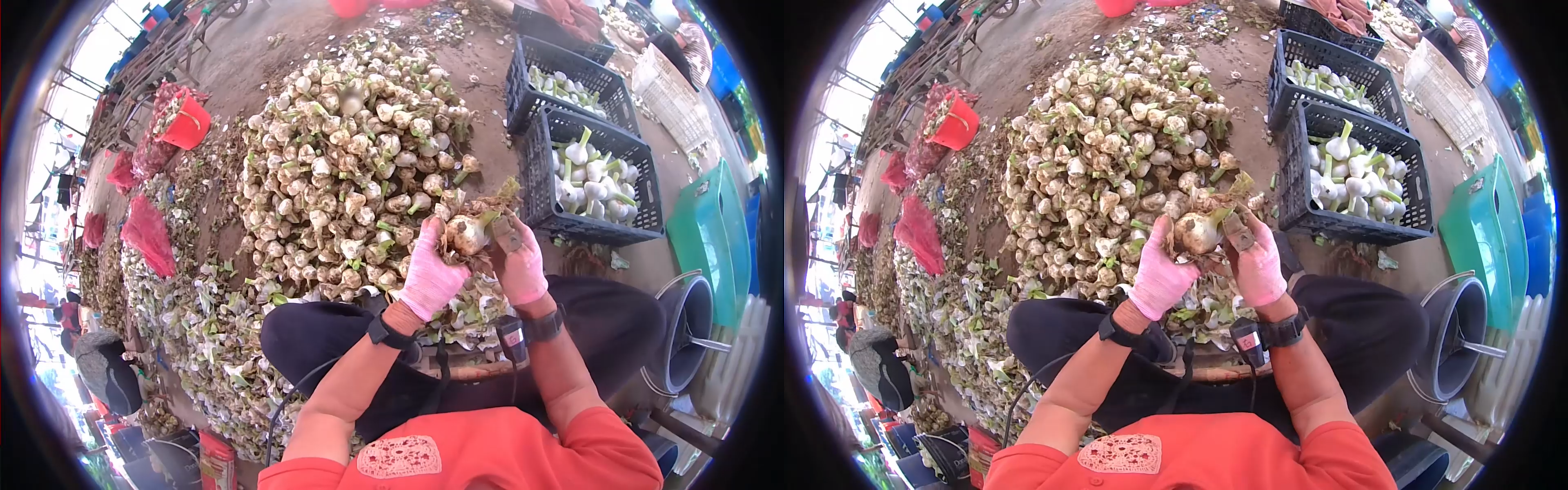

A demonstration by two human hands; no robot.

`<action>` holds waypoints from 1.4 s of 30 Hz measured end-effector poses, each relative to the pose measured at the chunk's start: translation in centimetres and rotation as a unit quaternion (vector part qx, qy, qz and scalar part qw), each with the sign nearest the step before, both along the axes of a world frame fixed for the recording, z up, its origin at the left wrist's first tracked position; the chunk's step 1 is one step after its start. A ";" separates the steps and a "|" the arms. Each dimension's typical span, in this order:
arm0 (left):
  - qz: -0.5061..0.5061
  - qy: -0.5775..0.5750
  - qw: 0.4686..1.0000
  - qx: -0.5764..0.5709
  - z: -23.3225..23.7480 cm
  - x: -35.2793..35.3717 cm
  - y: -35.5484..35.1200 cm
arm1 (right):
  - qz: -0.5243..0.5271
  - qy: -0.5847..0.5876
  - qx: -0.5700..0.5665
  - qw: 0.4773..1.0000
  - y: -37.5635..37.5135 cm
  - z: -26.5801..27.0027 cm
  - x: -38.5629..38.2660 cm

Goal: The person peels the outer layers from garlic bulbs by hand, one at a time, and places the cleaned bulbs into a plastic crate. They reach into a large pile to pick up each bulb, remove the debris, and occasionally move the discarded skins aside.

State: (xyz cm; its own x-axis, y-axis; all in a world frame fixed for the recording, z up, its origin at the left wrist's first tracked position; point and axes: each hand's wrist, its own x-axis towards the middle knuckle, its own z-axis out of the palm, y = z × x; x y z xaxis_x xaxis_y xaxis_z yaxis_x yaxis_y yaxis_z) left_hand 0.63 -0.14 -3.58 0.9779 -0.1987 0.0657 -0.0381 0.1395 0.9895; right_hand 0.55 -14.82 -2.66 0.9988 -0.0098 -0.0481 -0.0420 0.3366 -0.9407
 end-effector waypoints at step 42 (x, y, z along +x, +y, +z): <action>-0.068 0.265 0.935 -0.225 2.3 -0.7 1.6 | 0.090 0.020 -0.143 0.985 -2.0 2.2 -0.3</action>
